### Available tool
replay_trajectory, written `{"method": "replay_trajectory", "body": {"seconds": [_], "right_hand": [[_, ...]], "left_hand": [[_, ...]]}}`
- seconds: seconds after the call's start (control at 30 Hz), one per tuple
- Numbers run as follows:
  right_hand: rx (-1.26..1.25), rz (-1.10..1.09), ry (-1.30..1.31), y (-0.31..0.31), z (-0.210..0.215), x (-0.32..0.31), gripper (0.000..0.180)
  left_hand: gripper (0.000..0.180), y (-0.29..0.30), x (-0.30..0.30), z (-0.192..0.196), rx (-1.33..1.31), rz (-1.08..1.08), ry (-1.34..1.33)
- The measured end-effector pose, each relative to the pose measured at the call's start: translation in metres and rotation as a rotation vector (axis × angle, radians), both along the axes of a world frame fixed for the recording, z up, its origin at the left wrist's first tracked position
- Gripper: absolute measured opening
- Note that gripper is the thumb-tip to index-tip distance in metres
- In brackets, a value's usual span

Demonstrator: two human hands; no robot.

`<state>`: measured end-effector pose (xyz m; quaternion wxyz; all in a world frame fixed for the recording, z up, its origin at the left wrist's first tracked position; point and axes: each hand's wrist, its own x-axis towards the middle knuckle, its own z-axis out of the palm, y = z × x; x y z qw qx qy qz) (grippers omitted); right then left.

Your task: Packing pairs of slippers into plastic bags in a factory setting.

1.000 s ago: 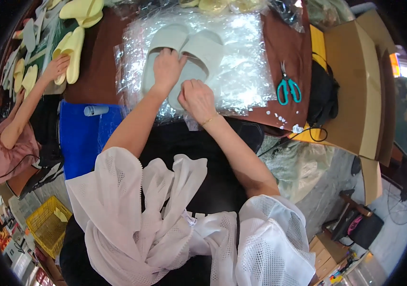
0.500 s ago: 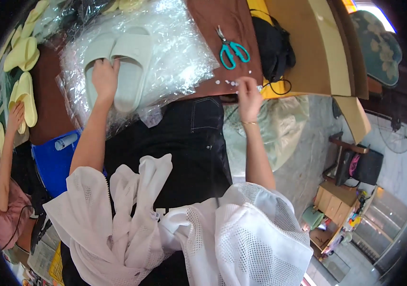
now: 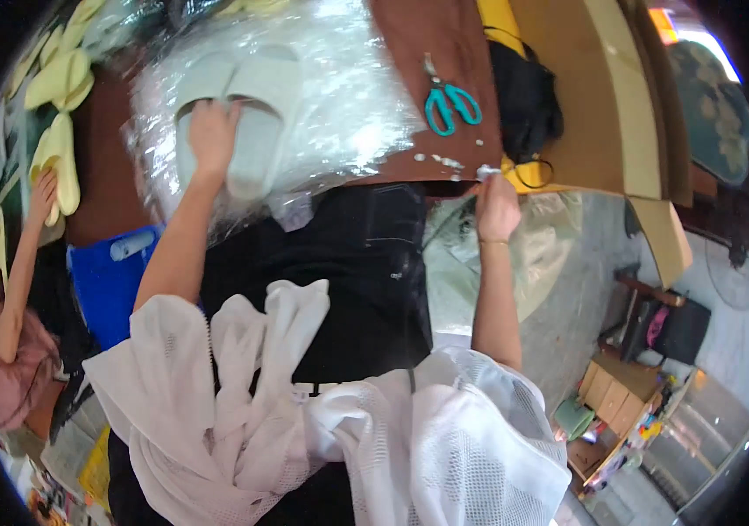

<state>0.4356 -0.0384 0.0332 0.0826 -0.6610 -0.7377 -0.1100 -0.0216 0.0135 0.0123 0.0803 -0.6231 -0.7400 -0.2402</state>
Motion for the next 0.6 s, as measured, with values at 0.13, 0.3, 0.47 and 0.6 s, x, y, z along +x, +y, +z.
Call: {"method": "replay_trajectory", "body": {"seconds": [0.13,0.3,0.47,0.6], "right_hand": [[-0.001,-0.036,0.097,-0.003,0.008,-0.005,0.011],[0.007,-0.044,0.008,0.002,0.002,-0.01,0.011],[-0.11,-0.111,0.031,-0.005,0.015,-0.025,0.015],[-0.313,-0.3,0.067,0.003,0.037,-0.044,0.017]], "left_hand": [[0.03,0.003,0.003,-0.002,0.024,-0.023,0.01],[0.029,0.001,-0.001,0.001,0.024,-0.019,0.002],[0.029,0.0,-0.002,0.002,-0.023,0.001,-0.006],[0.029,-0.001,-0.003,-0.001,0.003,-0.007,0.012]]}}
